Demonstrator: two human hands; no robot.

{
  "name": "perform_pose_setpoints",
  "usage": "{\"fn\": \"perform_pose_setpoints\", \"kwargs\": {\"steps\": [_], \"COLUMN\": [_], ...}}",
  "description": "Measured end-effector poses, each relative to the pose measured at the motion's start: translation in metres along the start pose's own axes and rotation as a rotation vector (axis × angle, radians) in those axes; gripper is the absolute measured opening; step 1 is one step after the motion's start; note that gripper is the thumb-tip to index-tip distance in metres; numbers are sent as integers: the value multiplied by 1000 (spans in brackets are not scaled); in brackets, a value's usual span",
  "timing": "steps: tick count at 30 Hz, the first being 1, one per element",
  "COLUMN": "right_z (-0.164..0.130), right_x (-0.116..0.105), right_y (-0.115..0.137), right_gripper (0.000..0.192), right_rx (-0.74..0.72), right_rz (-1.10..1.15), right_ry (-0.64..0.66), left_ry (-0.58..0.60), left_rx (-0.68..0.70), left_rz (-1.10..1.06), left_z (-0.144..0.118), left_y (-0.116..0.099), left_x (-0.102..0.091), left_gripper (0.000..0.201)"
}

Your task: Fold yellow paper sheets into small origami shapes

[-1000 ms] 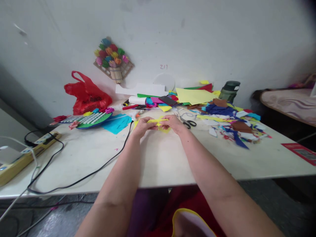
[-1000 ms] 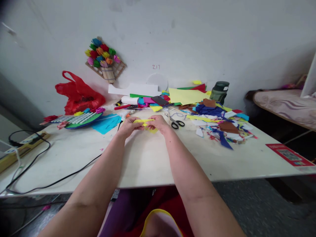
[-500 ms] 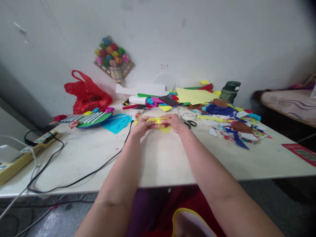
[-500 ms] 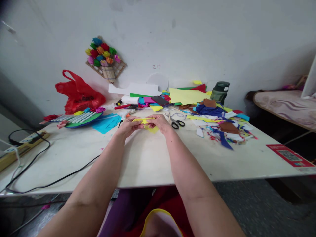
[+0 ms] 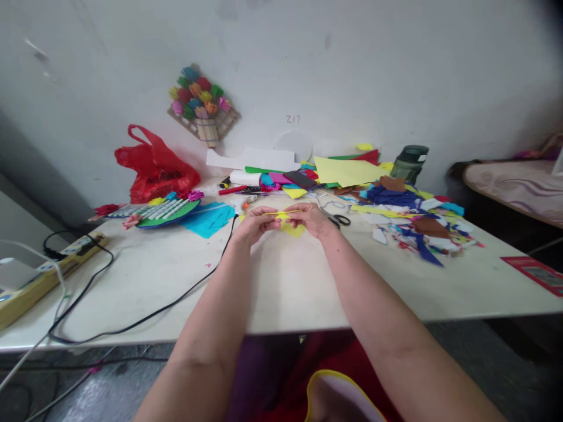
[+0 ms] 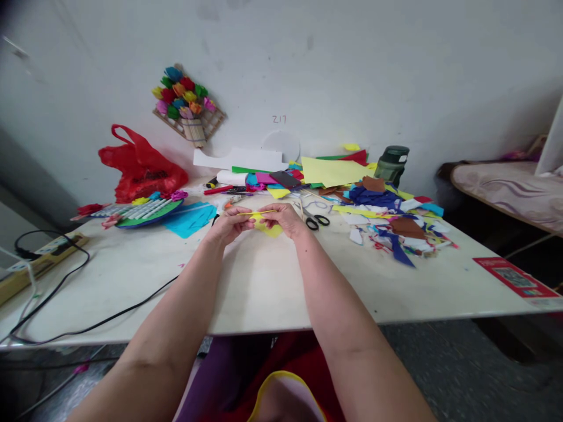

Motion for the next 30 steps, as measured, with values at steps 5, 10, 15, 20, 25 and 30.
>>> {"fn": "perform_pose_setpoints", "kwargs": {"steps": [5,10,15,20,25,30], "right_z": [-1,-1,-1,-1,-3,-3], "right_x": [1,1,1,0,2,-3], "right_y": [2,2,3,6,12,8], "right_gripper": [24,26,24,21,27,29], "right_rx": [-6,-11,-24,-54,-86,-41], "right_rz": [19,23,21,13,70,-27], "right_ry": [12,17,24,34,47,-31], "left_ry": [5,13,5,10,11,25], "left_rx": [11,23,17,43,65,29], "left_rz": [-23,-32,-24,-64,4,95], "left_z": [-1,-2,-5,-5,-3,-5], "left_y": [-1,-3,-7,-13,-12,-9], "left_x": [0,1,4,5,4,8], "left_gripper": [16,15,15,16,13,21]}}
Point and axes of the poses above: each hand's wrist, its own z-axis towards the middle knuckle, its own x-axis out of the palm, y = z × x, the point moved 9 cm from there along z, towards the middle knuckle, and after that the axes turned 4 degrees about -y, right-handed, at the moved point
